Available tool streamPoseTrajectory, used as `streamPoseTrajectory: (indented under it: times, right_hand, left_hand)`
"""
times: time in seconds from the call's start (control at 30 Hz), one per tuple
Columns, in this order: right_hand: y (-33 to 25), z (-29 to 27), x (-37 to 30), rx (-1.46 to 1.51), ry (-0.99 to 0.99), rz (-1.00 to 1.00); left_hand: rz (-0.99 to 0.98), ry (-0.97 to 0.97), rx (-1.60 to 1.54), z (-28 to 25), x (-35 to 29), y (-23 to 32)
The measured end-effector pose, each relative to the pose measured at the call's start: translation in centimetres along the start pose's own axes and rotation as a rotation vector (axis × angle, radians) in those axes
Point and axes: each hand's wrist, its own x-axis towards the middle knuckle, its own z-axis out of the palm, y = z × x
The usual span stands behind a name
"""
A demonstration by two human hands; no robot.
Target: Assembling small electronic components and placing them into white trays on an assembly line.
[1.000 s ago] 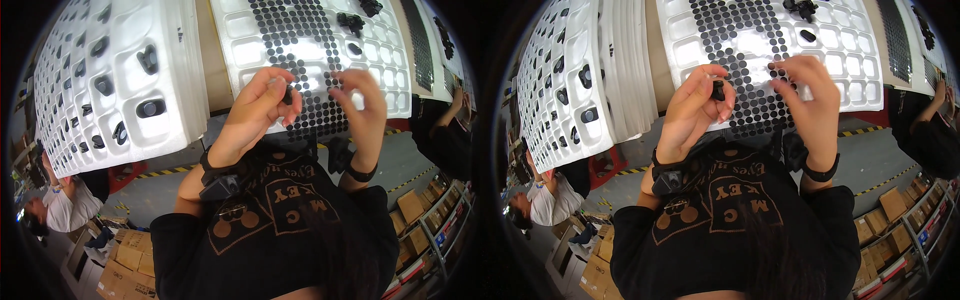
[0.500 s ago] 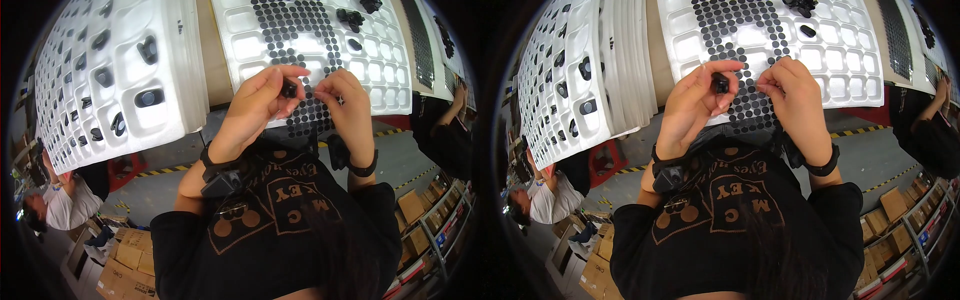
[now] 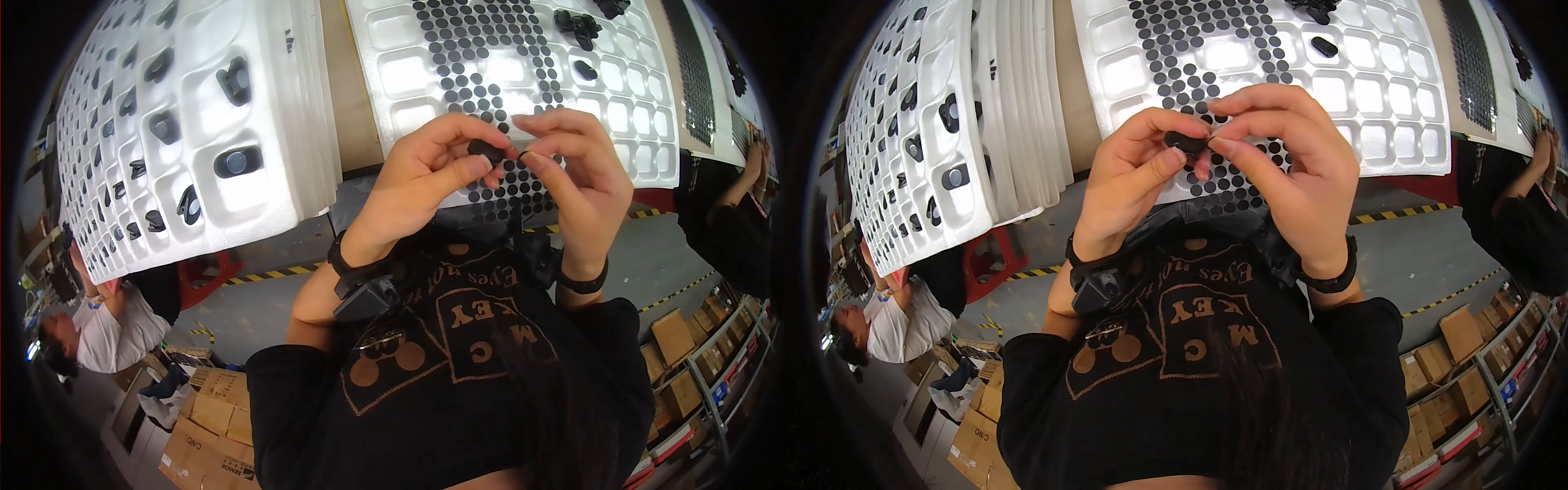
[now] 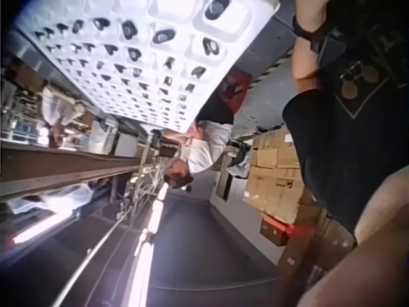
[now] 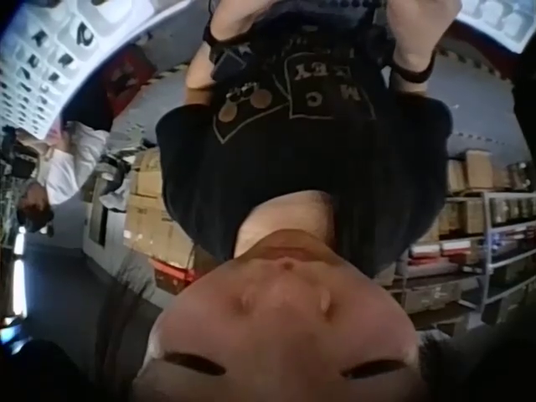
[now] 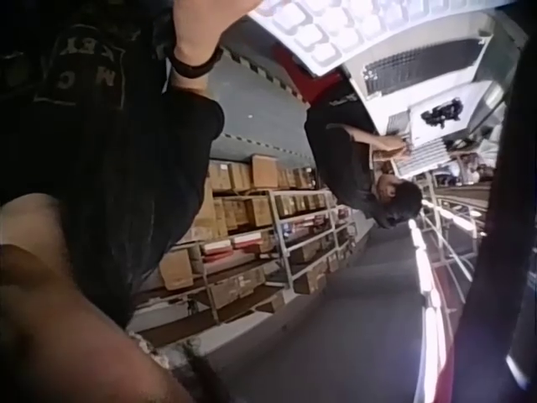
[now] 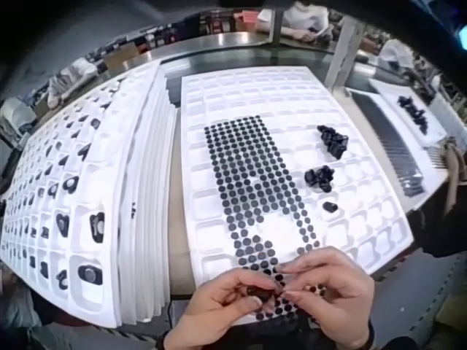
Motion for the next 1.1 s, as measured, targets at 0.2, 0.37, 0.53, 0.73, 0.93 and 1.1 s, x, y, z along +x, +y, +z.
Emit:
streamPoseTrajectory:
  times: [0.2,0.37,0.53,0.73,0.93,1.1]
  right_hand:
    - [0.0,0.6,0.1,-0.006,-0.096,-0.025]
    - [-0.7,0.9,-0.1,-0.163,-0.035,0.099]
    - [-1.1,1.0,-0.4,-0.267,-0.092,0.249]
    - [-0.5,0.7,-0.3,-0.109,0.045,0.309]
    - [0.0,-0.3,0.0,0.151,-0.084,0.371]
    - [-0.2,-0.3,0.0,0.095,-0.146,0.364]
  left_hand:
    - [0.034,0.085,-0.042,0.4,-0.1,0.0]
    - [0.061,0.307,0.265,1.5,-0.7,-1.0]
    - [0.385,0.308,0.74,1.4,-0.7,-2.0]
    - [0.36,0.222,0.812,1.3,-0.9,-1.5]
    - [0.384,0.168,0.793,1.1,-0.7,-1.3]
    - [0.449,0.187,0.777,0.8,-0.9,-1.9]
